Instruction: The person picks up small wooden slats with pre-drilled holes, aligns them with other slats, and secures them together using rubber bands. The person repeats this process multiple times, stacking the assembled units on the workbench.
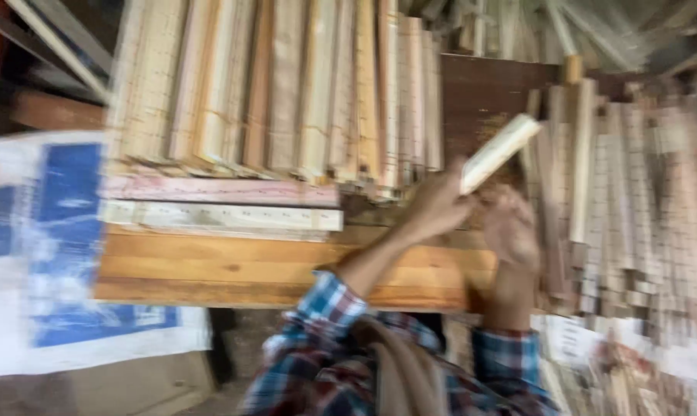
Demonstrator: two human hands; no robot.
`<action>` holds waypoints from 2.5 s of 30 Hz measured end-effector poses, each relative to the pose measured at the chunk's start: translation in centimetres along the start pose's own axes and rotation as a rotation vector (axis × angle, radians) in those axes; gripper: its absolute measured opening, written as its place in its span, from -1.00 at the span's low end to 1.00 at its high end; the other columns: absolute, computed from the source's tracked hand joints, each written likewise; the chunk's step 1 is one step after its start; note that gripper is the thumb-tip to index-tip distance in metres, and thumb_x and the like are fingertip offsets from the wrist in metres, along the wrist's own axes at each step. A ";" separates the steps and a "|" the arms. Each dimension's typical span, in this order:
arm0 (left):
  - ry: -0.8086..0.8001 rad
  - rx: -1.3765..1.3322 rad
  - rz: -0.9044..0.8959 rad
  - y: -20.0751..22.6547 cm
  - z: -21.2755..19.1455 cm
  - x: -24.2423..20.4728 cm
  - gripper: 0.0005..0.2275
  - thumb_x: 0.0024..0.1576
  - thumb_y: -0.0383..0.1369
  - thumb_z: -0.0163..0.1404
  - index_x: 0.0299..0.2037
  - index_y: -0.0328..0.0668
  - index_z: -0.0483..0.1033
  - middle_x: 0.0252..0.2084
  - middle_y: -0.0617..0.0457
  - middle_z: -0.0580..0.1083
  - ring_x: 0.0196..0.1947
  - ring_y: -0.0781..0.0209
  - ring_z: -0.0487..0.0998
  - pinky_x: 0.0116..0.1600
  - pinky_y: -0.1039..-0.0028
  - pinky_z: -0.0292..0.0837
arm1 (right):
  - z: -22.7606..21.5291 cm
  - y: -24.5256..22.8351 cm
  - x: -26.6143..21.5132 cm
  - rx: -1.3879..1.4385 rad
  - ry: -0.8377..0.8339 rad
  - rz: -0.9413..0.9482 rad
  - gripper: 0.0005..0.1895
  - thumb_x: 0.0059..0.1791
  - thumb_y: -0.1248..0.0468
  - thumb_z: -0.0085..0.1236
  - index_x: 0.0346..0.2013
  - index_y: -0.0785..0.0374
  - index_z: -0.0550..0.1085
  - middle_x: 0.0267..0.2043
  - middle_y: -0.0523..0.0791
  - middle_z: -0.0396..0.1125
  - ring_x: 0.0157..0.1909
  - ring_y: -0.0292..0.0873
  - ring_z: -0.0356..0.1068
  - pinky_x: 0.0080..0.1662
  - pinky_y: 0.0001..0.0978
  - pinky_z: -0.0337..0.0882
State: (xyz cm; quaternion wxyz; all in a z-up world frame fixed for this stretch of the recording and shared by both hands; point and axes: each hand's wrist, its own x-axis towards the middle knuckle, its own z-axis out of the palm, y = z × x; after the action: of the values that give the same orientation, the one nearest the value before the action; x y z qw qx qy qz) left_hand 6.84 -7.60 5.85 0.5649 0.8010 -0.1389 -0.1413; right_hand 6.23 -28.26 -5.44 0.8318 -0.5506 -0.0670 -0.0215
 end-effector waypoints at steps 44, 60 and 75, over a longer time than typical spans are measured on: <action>-0.412 0.406 0.290 2.0 3.6 -7.8 -0.59 0.32 -0.21 -0.23 0.27 -0.32 0.31 -0.61 -0.18 0.46 -0.72 0.14 0.46 -0.58 0.37 0.41 | -4.0 -11.6 -7.8 -0.725 -0.213 0.237 -0.75 -0.23 0.43 0.34 -0.26 0.39 0.65 -0.25 0.06 0.54 -0.13 -0.02 0.52 -0.02 0.05 0.48; 0.515 0.148 0.399 -1.1 7.4 -2.1 -0.62 0.12 0.11 -0.03 -0.14 0.02 0.41 -0.31 0.24 0.48 -0.35 0.22 0.63 -0.36 0.41 0.53 | 2.7 -3.8 -9.4 0.114 0.549 -0.097 -0.71 0.11 0.26 0.11 0.05 0.38 0.50 -0.12 -0.01 0.52 -0.15 -0.16 0.59 -0.06 -0.36 0.64; 0.065 -0.476 0.133 -5.8 6.1 0.3 -0.60 0.14 -0.31 0.17 0.14 -0.30 0.44 0.01 -0.31 0.51 -0.01 -0.16 0.59 0.02 0.19 0.60 | 6.5 -4.6 -9.2 -0.683 0.275 0.008 -0.77 0.18 0.22 0.09 -0.27 0.25 0.58 -0.52 -0.26 0.17 -0.37 -0.37 0.11 -0.19 -0.49 0.24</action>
State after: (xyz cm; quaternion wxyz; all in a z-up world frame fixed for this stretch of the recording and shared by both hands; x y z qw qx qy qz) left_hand 5.09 -11.11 -1.62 0.7498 0.6388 -0.1358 -0.1067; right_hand -3.92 -24.39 0.00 0.6012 -0.7888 0.0589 -0.1132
